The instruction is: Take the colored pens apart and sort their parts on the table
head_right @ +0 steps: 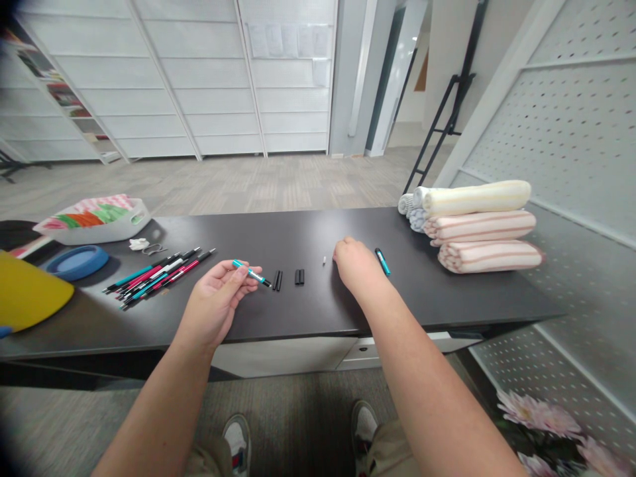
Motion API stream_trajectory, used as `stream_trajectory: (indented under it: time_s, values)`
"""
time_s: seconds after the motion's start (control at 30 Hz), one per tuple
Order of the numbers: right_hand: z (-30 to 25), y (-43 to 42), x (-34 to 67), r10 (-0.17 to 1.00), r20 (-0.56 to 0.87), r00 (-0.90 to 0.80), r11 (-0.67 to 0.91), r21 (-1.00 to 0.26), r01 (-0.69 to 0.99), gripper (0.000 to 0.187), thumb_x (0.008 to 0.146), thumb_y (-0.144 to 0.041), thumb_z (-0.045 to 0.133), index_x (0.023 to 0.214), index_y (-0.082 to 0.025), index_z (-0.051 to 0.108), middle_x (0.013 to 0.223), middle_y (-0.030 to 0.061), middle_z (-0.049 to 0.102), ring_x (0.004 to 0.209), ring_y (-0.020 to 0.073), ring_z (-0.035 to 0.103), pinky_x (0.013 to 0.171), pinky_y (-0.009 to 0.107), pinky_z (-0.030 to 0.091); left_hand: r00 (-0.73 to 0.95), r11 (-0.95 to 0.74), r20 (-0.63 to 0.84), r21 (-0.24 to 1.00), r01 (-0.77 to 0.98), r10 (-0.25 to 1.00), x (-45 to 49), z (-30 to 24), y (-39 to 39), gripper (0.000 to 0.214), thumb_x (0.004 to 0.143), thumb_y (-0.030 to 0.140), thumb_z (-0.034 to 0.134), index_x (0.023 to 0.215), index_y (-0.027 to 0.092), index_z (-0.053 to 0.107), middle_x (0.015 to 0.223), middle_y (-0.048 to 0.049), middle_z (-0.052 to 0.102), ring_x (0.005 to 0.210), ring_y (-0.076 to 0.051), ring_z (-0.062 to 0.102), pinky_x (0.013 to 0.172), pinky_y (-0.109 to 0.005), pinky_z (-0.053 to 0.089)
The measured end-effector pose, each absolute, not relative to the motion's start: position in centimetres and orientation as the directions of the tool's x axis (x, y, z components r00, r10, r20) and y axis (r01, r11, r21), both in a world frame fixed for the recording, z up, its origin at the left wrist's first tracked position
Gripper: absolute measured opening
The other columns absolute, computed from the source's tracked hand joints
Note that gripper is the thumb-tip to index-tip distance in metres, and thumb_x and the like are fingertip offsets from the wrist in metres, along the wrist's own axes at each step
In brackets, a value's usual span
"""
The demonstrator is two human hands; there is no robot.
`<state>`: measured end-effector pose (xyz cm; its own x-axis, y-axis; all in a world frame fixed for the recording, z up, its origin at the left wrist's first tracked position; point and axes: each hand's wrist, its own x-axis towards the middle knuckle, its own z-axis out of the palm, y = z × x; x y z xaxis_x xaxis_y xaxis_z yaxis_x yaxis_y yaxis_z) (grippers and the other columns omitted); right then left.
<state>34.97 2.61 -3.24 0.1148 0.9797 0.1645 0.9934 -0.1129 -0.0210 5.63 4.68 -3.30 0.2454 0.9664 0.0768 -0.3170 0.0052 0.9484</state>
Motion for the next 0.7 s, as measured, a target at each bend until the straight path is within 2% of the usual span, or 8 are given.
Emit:
stream_trajectory:
  time_s: [0.13,0.37,0.7]
  values:
    - [-2.9,2.4,34.5,0.975,0.185,0.121,-0.126,0.011,0.992,0.017,0.103,-0.019,0.054,0.106,-0.012,0.07,0.108,0.0177,0.071,0.098,0.0278,0.069,0.088,0.035,0.048,0.242,0.004,0.077,0.948,-0.318,0.967,5.7,-3.3,4.7,0.036,0.082,0.038,0.087,0.102,0.014,0.069,0.104,-0.0128,0.08,0.079,-0.014,0.072,0.078,-0.028,0.058]
    - [-2.4,2.6,34.3,0.969,0.19,0.157,-0.144,-0.08,0.986,0.017,0.103,-0.02,0.056,0.104,-0.015,0.072,0.106,0.0145,0.073,0.098,0.0255,0.068,0.087,0.032,0.047,0.241,0.005,0.075,0.95,-0.312,0.968,5.7,-3.1,4.6,0.036,0.083,0.039,0.086,0.102,0.014,0.069,0.103,-0.0132,0.08,0.078,-0.014,0.072,0.078,-0.027,0.058]
    - [-3.6,3.1,34.9,0.971,0.212,0.109,-0.078,-0.149,0.986,0.021,0.101,-0.016,0.056,0.108,-0.015,0.076,0.111,0.0147,0.071,0.105,0.0247,0.068,0.096,0.031,0.048,0.242,0.003,0.075,0.951,-0.309,0.967,5.7,-3.4,4.6,0.036,0.082,0.039,0.086,0.102,0.014,0.069,0.104,-0.0132,0.08,0.079,-0.014,0.072,0.078,-0.027,0.058]
